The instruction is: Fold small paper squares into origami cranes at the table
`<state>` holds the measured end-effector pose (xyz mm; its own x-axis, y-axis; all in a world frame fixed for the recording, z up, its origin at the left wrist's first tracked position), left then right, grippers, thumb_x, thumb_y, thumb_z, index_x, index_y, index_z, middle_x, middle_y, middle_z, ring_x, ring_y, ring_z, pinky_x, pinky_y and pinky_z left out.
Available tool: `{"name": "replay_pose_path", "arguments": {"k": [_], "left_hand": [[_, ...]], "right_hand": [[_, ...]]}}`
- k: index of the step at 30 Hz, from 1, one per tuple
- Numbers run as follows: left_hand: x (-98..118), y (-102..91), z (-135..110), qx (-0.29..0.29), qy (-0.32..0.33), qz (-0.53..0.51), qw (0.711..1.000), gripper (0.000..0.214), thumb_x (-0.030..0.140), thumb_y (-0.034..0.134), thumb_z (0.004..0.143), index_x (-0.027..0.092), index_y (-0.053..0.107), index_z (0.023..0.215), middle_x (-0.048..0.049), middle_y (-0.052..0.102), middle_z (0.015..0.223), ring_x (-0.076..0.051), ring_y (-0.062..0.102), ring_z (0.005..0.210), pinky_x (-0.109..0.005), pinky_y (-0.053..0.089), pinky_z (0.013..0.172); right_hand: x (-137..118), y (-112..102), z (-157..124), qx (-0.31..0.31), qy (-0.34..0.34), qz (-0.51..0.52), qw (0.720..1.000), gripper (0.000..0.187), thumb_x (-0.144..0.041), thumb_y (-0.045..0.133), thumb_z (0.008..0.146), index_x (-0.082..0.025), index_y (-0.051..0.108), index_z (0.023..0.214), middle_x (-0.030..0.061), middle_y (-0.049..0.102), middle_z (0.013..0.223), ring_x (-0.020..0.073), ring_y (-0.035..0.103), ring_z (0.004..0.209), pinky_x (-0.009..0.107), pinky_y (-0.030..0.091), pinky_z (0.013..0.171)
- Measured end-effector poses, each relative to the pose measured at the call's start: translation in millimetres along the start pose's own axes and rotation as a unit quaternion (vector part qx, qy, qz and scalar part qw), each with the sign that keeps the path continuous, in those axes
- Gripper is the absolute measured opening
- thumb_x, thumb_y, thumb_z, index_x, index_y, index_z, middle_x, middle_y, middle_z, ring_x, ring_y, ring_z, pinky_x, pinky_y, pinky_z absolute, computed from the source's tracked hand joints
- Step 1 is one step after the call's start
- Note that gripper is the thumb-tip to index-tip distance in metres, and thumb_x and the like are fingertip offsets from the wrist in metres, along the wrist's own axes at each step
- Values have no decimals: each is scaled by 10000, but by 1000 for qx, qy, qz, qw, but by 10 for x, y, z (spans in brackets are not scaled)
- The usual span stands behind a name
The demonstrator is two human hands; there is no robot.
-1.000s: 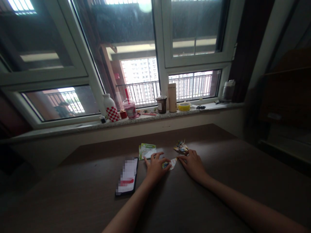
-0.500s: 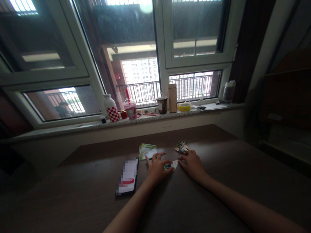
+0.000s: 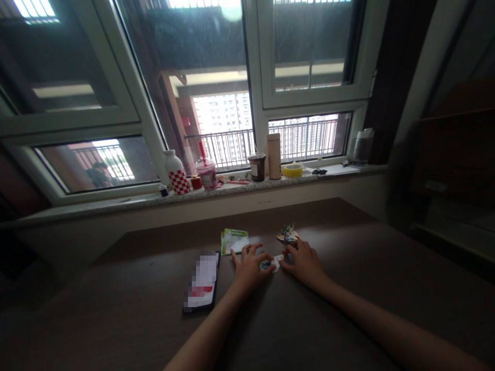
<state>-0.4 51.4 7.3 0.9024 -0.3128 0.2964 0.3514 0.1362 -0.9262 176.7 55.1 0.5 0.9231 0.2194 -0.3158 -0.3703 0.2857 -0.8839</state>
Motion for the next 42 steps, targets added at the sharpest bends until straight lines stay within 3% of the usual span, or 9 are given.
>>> {"name": "replay_pose_path", "arguments": {"k": [8, 16, 28, 33, 36, 39, 42], "left_hand": [[-9, 21, 4, -7, 0, 7, 1000, 230, 525, 646, 813, 431, 686, 1020, 49, 490, 1424, -319, 354, 1350, -804, -33, 1042], [-9, 9, 8, -20, -5, -2, 1000, 210, 516, 638, 822, 432, 689, 1008, 52, 478, 1435, -316, 335, 1363, -805, -40, 1038], [16, -9, 1, -22, -13, 9, 1000, 207, 499, 619, 841, 419, 694, 1016, 42, 470, 1442, -317, 316, 1371, -784, -46, 1058], [-7, -19, 3, 3, -23, 9, 1000, 189, 476, 618, 847, 398, 697, 1000, 36, 485, 1431, -313, 314, 1373, -781, -51, 1061], [-18, -20, 3, 5, -30, 4, 1000, 190, 480, 610, 850, 385, 703, 986, 29, 492, 1425, -314, 325, 1364, -779, -54, 1061], [-19, -22, -3, 10, -28, 0, 1000, 188, 482, 601, 856, 390, 703, 985, 28, 504, 1411, -311, 336, 1356, -780, -53, 1059], [-24, -21, -7, 17, -28, -2, 999, 181, 474, 602, 859, 394, 702, 988, 22, 515, 1400, -308, 347, 1349, -780, -43, 1059]], "right_hand": [[-2, 30, -26, -35, 2, 2, 999, 469, -555, 668, 738, -205, 651, 1048, 127, 549, 1180, 304, 490, 1146, 413, 366, 960], [0, 22, -32, -43, 1, 11, 999, 499, -572, 659, 733, -208, 635, 1073, 126, 547, 1203, 306, 481, 1170, 420, 348, 986], [24, 53, -52, -28, -11, 23, 999, 548, -599, 661, 730, -205, 628, 1110, 131, 548, 1220, 310, 479, 1185, 433, 344, 1008], [75, 90, -26, -28, -5, 50, 998, 677, -602, 710, 694, -208, 595, 1232, 134, 537, 1267, 317, 458, 1232, 440, 338, 1034], [117, 105, 6, -23, -2, 77, 997, 554, -503, 680, 770, -248, 604, 1256, 107, 554, 1258, 288, 476, 1213, 423, 359, 1020], [144, 109, 31, -19, -14, 106, 994, 294, -394, 589, 869, -294, 708, 1118, 70, 595, 1184, 248, 509, 1146, 395, 383, 991], [147, 112, 37, -18, -39, 126, 991, 248, -388, 551, 905, -319, 759, 1022, 54, 621, 1126, 238, 523, 1109, 385, 397, 977]]}}
Point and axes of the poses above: each hand's wrist, its own z-axis towards the middle knuckle, its own y-axis out of the palm, x = y × z, the point moved 4 cm from there along z, towards the middle knuckle
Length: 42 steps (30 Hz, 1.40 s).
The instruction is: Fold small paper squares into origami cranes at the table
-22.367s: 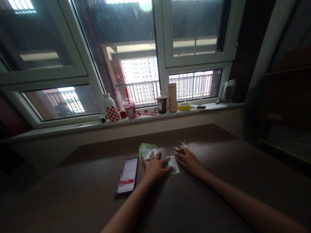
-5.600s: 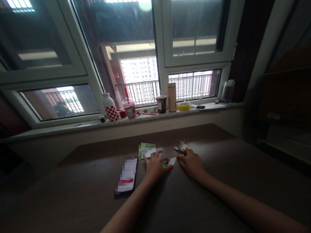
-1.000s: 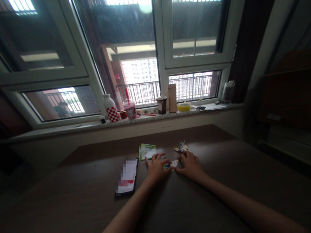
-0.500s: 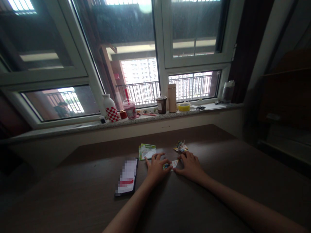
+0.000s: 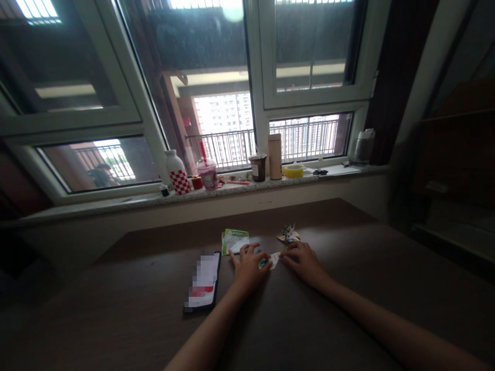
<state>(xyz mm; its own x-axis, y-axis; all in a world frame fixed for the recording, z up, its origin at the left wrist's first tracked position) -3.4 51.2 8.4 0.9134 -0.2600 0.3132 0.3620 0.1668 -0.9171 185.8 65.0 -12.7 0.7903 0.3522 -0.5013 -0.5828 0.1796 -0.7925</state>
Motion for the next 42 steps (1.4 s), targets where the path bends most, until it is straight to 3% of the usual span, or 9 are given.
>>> {"name": "replay_pose_path", "arguments": {"k": [5, 25, 36, 42], "left_hand": [[-6, 7, 9, -6, -4, 2, 1000, 194, 483, 601, 857, 397, 701, 999, 20, 522, 1395, -314, 360, 1341, -793, -26, 1049], [7, 13, 5, -17, -1, 16, 1000, 199, 468, 586, 868, 386, 691, 1016, 24, 504, 1414, -314, 339, 1347, -780, -29, 1064], [-8, -5, -30, -30, 24, -20, 999, 372, 565, 653, 780, 418, 670, 1121, 13, 508, 1412, -325, 344, 1347, -767, -56, 1073], [9, -28, -40, -31, 36, -43, 998, 325, 555, 615, 819, 431, 681, 1113, 12, 609, 1263, -304, 408, 1277, -767, -79, 1068]], "right_hand": [[-26, 35, -11, -20, -29, -15, 999, 214, -407, 583, 892, -382, 762, 1006, 36, 620, 1124, 238, 519, 1111, 390, 401, 986], [-123, -97, -24, 13, 37, -137, 990, 273, -389, 516, 943, -374, 722, 1121, 104, 593, 1125, 279, 497, 1096, 381, 439, 906], [-80, -83, -27, 7, 30, -112, 993, 272, -388, 549, 918, -377, 706, 1140, 92, 578, 1161, 277, 489, 1128, 400, 421, 943], [-81, -81, -28, 10, 21, -95, 995, 275, -363, 558, 910, -316, 714, 1130, 100, 578, 1182, 271, 492, 1134, 392, 424, 950]]}}
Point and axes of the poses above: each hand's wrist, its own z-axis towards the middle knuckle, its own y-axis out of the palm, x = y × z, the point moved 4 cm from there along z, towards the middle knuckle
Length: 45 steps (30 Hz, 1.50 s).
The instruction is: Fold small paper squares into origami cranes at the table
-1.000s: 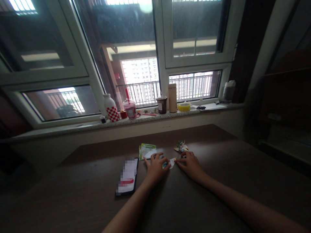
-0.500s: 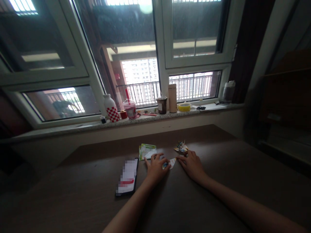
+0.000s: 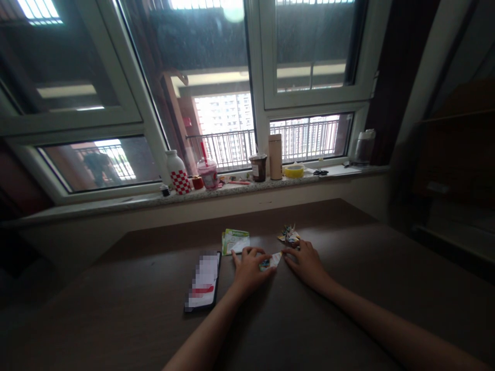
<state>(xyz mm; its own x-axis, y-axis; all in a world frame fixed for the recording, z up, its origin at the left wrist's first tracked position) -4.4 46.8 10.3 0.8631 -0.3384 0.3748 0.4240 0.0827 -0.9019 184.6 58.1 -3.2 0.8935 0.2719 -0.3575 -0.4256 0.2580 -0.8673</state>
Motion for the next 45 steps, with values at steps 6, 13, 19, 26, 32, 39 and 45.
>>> {"name": "replay_pose_path", "arguments": {"k": [6, 13, 19, 26, 32, 39, 45], "left_hand": [[25, -31, -11, 8, 6, -8, 1000, 275, 530, 528, 897, 421, 698, 1085, 17, 649, 1206, -271, 441, 1236, -753, -95, 1078], [18, -33, 6, 36, 20, -27, 999, 301, 486, 444, 957, 388, 726, 999, 30, 697, 1107, -244, 489, 1182, -771, -51, 1072], [-29, -52, 25, 84, 1, -54, 995, 230, 431, 515, 937, 359, 712, 1031, 14, 693, 1090, -239, 530, 1151, -748, 21, 1097], [-65, -57, 38, 92, -44, -43, 994, 299, 363, 577, 903, 353, 647, 1194, -30, 661, 1199, -273, 504, 1223, -714, 41, 1127], [-84, -24, 30, 65, -49, -15, 997, 364, 353, 604, 874, 404, 612, 1234, -4, 634, 1246, -271, 489, 1236, -721, 34, 1118], [-107, 4, 38, 57, -52, 3, 997, 424, 374, 608, 858, 425, 573, 1278, -4, 605, 1298, -287, 445, 1269, -737, 46, 1102], [-92, 12, 24, 52, -49, 8, 997, 209, 413, 585, 875, 405, 703, 1048, 18, 605, 1310, -299, 406, 1301, -754, 24, 1084]], "right_hand": [[16, 34, 24, 14, -21, 43, 999, 329, -277, 610, 877, -294, 686, 1197, 101, 586, 1191, 264, 493, 1131, 388, 427, 963], [44, 71, 38, 37, -76, 93, 992, 136, -223, 673, 834, -249, 768, 928, 94, 618, 1099, 272, 523, 1080, 413, 433, 960], [56, 98, 54, 62, -94, 124, 986, 93, -187, 642, 842, -204, 727, 877, 94, 632, 1042, 261, 549, 1043, 412, 447, 943], [74, 149, 70, 42, -78, 130, 987, 85, -170, 606, 846, -181, 690, 854, 103, 623, 1064, 260, 540, 1064, 411, 441, 966], [83, 172, 62, 41, -82, 117, 989, 64, -207, 623, 839, -179, 680, 845, 113, 610, 1071, 269, 532, 1062, 426, 438, 971], [68, 135, 50, 49, -84, 131, 987, 199, -181, 653, 810, -198, 669, 1007, 105, 604, 1083, 267, 526, 1083, 431, 446, 969], [-14, 89, 12, 37, -155, 127, 979, 232, -133, 616, 838, -259, 743, 985, 79, 626, 1044, 243, 551, 1038, 408, 451, 930]]}}
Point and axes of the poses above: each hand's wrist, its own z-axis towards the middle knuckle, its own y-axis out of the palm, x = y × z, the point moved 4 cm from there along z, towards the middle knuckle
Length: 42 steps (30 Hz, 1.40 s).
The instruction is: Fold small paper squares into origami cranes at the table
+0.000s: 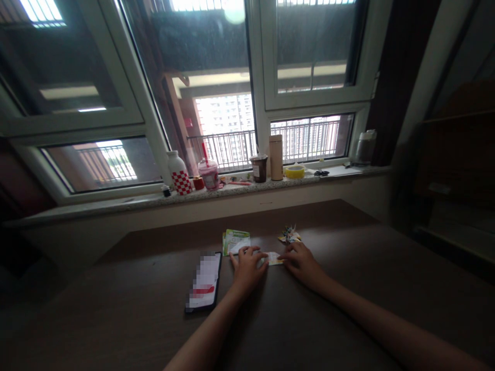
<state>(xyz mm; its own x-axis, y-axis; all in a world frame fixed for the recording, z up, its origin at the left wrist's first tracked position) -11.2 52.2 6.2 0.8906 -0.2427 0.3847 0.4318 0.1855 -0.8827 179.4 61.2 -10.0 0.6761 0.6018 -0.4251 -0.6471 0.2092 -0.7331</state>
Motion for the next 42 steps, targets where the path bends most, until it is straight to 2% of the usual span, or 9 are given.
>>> {"name": "replay_pose_path", "arguments": {"k": [5, 15, 17, 20, 22, 26, 30, 37, 42], "left_hand": [[9, -4, -4, -4, -8, 2, 1000, 200, 414, 572, 885, 393, 712, 1027, 18, 603, 1314, -294, 395, 1311, -751, 21, 1087], [19, 5, 10, -17, 14, -10, 1000, 143, 399, 608, 861, 339, 734, 889, 7, 592, 1315, -284, 399, 1299, -722, 69, 1101], [28, 13, 4, -24, 27, -13, 999, 154, 401, 611, 855, 362, 720, 955, 6, 570, 1336, -278, 397, 1304, -716, 71, 1107], [40, 24, -9, -37, 31, -1, 999, 303, 422, 608, 847, 416, 657, 1145, -5, 518, 1397, -287, 372, 1331, -714, 53, 1113], [44, 34, -15, -45, 29, 12, 998, 350, 444, 602, 846, 432, 635, 1194, -9, 490, 1430, -302, 347, 1352, -716, 34, 1113], [40, 49, -20, -47, 27, 20, 998, 339, 478, 601, 845, 422, 656, 1174, -28, 473, 1442, -308, 327, 1373, -709, 17, 1118], [44, 36, -17, -40, 20, 13, 999, 330, 511, 595, 849, 391, 674, 1146, -39, 484, 1430, -299, 338, 1368, -708, 21, 1120], [46, 14, 5, -21, 21, -1, 1000, 255, 457, 512, 917, 326, 731, 935, -17, 546, 1362, -278, 376, 1331, -716, 57, 1111], [24, 35, 3, -29, 11, 13, 999, 259, 376, 557, 892, 407, 678, 1119, -17, 511, 1400, -294, 364, 1340, -717, 71, 1110]], "right_hand": [[-102, -6, -11, -46, -22, -32, 998, 187, -192, 627, 865, -295, 760, 947, 46, 669, 994, 250, 557, 1048, 437, 415, 949], [-48, -10, 1, -34, 12, -31, 999, 215, -230, 586, 886, -251, 726, 1048, 53, 703, 1099, 257, 557, 1106, 458, 404, 1011], [-31, 7, 2, -32, 7, -21, 999, 239, -224, 575, 887, -244, 714, 1081, 59, 702, 1133, 259, 556, 1127, 469, 399, 1028], [7, 50, 3, -34, -1, -5, 999, 278, -201, 563, 883, -245, 699, 1122, 61, 697, 1174, 256, 554, 1153, 482, 391, 1050], [30, 73, 4, -35, -3, 3, 999, 293, -190, 565, 879, -243, 693, 1137, 62, 693, 1192, 254, 552, 1168, 479, 389, 1058], [9, 52, 3, -26, -13, 2, 1000, 289, -187, 581, 872, -253, 701, 1127, 64, 688, 1195, 251, 550, 1165, 466, 399, 1042], [-67, 22, -3, -47, -42, -17, 998, 267, -185, 589, 874, -301, 727, 1071, 30, 702, 1131, 256, 548, 1128, 487, 383, 1032], [-38, 46, 2, -43, -28, 2, 999, 226, -217, 590, 882, -264, 715, 1065, 43, 704, 1159, 261, 533, 1175, 490, 381, 1050], [-62, 47, -6, -61, -19, 16, 998, 257, -248, 592, 877, -274, 678, 1118, 46, 680, 1211, 271, 504, 1244, 509, 353, 1077]]}}
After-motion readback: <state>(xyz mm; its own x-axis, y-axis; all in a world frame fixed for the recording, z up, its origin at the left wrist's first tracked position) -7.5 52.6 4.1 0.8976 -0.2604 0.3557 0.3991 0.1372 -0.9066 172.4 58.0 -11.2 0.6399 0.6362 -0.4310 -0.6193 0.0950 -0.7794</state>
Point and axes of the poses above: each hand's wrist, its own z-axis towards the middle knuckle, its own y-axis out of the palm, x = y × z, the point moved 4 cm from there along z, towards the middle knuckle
